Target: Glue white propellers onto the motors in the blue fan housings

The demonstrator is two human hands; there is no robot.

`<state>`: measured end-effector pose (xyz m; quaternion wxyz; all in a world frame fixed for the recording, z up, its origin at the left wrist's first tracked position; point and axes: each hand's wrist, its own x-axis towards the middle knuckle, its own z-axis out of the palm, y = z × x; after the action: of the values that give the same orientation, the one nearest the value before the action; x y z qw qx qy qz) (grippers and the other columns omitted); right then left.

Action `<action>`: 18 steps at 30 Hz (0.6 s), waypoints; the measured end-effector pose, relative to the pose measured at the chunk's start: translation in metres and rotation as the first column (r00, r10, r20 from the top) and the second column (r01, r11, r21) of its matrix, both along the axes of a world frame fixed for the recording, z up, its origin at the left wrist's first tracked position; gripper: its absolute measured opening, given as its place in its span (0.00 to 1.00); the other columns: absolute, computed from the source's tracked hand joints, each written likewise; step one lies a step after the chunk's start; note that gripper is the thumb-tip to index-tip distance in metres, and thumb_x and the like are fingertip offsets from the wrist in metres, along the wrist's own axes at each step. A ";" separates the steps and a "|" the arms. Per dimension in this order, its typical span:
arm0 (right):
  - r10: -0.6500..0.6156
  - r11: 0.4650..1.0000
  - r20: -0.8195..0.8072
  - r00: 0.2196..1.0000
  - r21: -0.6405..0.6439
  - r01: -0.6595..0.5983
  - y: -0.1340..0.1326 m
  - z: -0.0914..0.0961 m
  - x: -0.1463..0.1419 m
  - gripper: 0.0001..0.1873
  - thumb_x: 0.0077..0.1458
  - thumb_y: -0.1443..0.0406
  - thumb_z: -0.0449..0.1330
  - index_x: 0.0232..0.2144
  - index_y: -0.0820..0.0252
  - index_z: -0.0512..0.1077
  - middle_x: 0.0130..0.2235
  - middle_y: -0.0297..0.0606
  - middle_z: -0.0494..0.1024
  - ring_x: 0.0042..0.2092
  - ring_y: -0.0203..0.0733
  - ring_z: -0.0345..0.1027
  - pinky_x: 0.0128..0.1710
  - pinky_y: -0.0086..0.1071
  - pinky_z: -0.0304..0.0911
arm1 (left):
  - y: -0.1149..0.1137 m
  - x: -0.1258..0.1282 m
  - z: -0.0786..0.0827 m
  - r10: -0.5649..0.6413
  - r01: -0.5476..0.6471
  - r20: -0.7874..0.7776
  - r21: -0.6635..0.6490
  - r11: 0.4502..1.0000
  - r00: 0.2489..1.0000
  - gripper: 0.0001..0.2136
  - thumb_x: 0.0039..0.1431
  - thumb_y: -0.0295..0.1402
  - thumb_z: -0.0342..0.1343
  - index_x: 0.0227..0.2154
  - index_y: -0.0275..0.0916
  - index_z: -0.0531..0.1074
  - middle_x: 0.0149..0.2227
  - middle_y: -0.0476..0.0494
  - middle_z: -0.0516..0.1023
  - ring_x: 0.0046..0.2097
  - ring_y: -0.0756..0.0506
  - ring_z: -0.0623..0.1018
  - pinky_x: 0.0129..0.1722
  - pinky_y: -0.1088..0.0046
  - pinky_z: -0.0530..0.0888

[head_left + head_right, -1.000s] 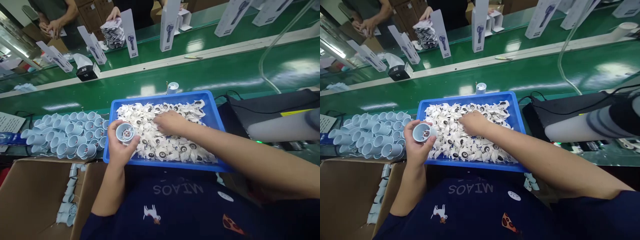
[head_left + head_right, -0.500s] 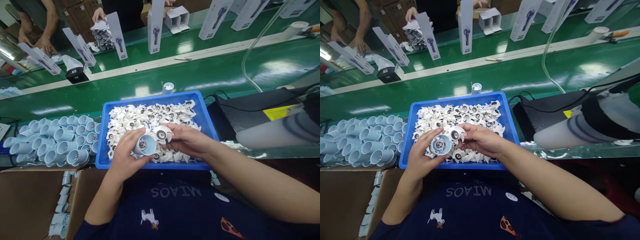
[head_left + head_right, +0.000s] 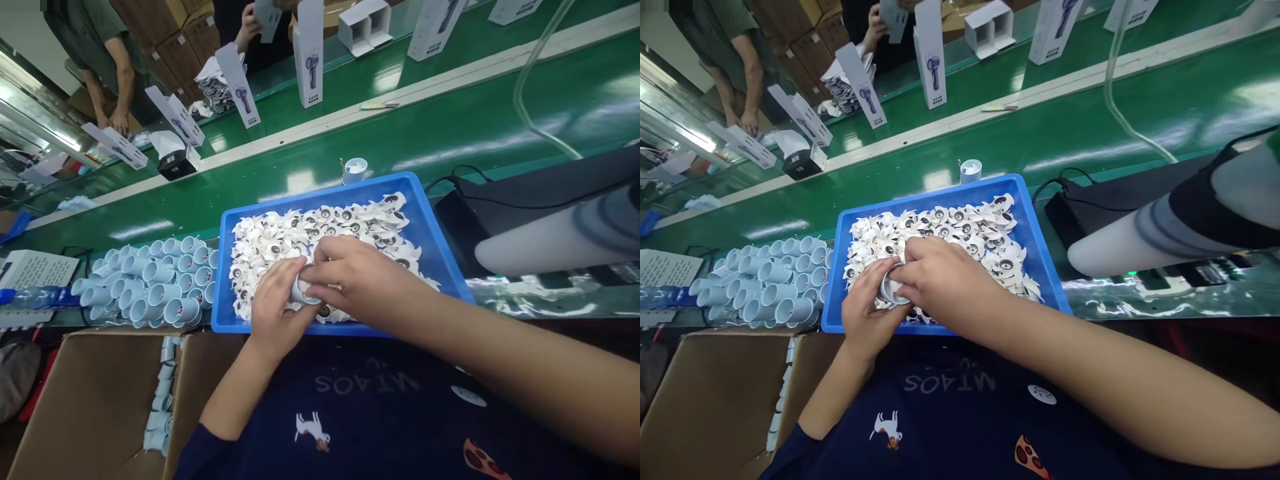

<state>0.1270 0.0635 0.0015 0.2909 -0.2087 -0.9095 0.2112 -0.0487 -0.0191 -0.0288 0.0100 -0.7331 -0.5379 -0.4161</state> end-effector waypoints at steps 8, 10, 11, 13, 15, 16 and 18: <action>-0.169 0.936 -0.175 0.970 0.279 0.213 -0.016 0.000 0.028 0.23 0.66 0.47 0.54 0.40 0.58 0.78 0.42 0.45 0.73 0.44 0.51 0.63 0.45 0.46 0.53 | 0.011 -0.010 0.007 -0.064 0.066 -0.036 0.060 0.996 0.997 0.33 0.55 0.41 0.68 0.62 0.45 0.63 0.56 0.38 0.78 0.56 0.38 0.78 0.59 0.53 0.72; -0.183 0.922 -0.224 0.957 0.299 0.246 -0.019 0.002 0.041 0.19 0.67 0.51 0.55 0.35 0.59 0.74 0.37 0.43 0.71 0.41 0.49 0.63 0.43 0.45 0.54 | 0.026 -0.018 0.009 -0.081 0.086 -0.082 0.057 0.995 0.993 0.34 0.52 0.43 0.69 0.61 0.46 0.65 0.56 0.38 0.76 0.58 0.37 0.75 0.59 0.51 0.71; -0.180 0.924 -0.264 0.947 0.284 0.255 -0.021 0.002 0.047 0.16 0.67 0.54 0.55 0.34 0.59 0.73 0.36 0.42 0.70 0.40 0.48 0.63 0.43 0.45 0.55 | 0.038 -0.023 0.011 -0.063 0.067 -0.099 0.036 0.997 0.993 0.33 0.50 0.44 0.70 0.59 0.47 0.67 0.56 0.38 0.76 0.59 0.36 0.74 0.59 0.50 0.70; -0.154 0.946 -0.321 0.935 0.226 0.233 -0.024 0.001 0.055 0.11 0.67 0.58 0.55 0.38 0.58 0.71 0.37 0.42 0.69 0.39 0.46 0.64 0.42 0.45 0.57 | 0.073 -0.030 0.014 0.036 -0.047 -0.129 -0.081 0.996 0.991 0.31 0.46 0.45 0.72 0.53 0.46 0.72 0.55 0.38 0.74 0.58 0.34 0.72 0.59 0.49 0.69; -0.087 0.971 -0.324 0.942 0.182 0.153 -0.026 -0.002 0.056 0.08 0.67 0.60 0.55 0.41 0.56 0.71 0.39 0.42 0.70 0.40 0.46 0.66 0.42 0.45 0.60 | 0.117 -0.035 0.017 0.173 -0.219 -0.173 -0.301 0.928 0.970 0.29 0.47 0.41 0.72 0.53 0.41 0.73 0.55 0.34 0.71 0.59 0.34 0.70 0.61 0.50 0.66; -0.044 0.978 -0.315 0.948 0.179 0.105 -0.027 -0.004 0.054 0.06 0.66 0.61 0.56 0.41 0.56 0.71 0.40 0.43 0.70 0.41 0.47 0.67 0.43 0.46 0.61 | 0.140 -0.036 0.017 0.223 -0.287 -0.196 -0.413 0.865 0.955 0.29 0.52 0.36 0.69 0.56 0.37 0.69 0.58 0.31 0.68 0.62 0.35 0.68 0.63 0.54 0.64; 0.048 0.977 -0.296 0.954 0.211 0.016 -0.028 -0.009 0.050 0.05 0.64 0.64 0.58 0.41 0.55 0.72 0.42 0.44 0.71 0.43 0.47 0.68 0.43 0.47 0.64 | 0.182 -0.039 0.017 0.259 -0.353 -0.241 -0.577 0.737 0.935 0.29 0.60 0.29 0.59 0.63 0.31 0.59 0.64 0.25 0.61 0.65 0.37 0.66 0.64 0.59 0.62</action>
<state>0.1772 0.0351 -0.0079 0.4442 -0.1348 -0.8738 0.1449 -0.0872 0.1631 -0.0119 -0.1204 -0.6259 -0.7542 -0.1578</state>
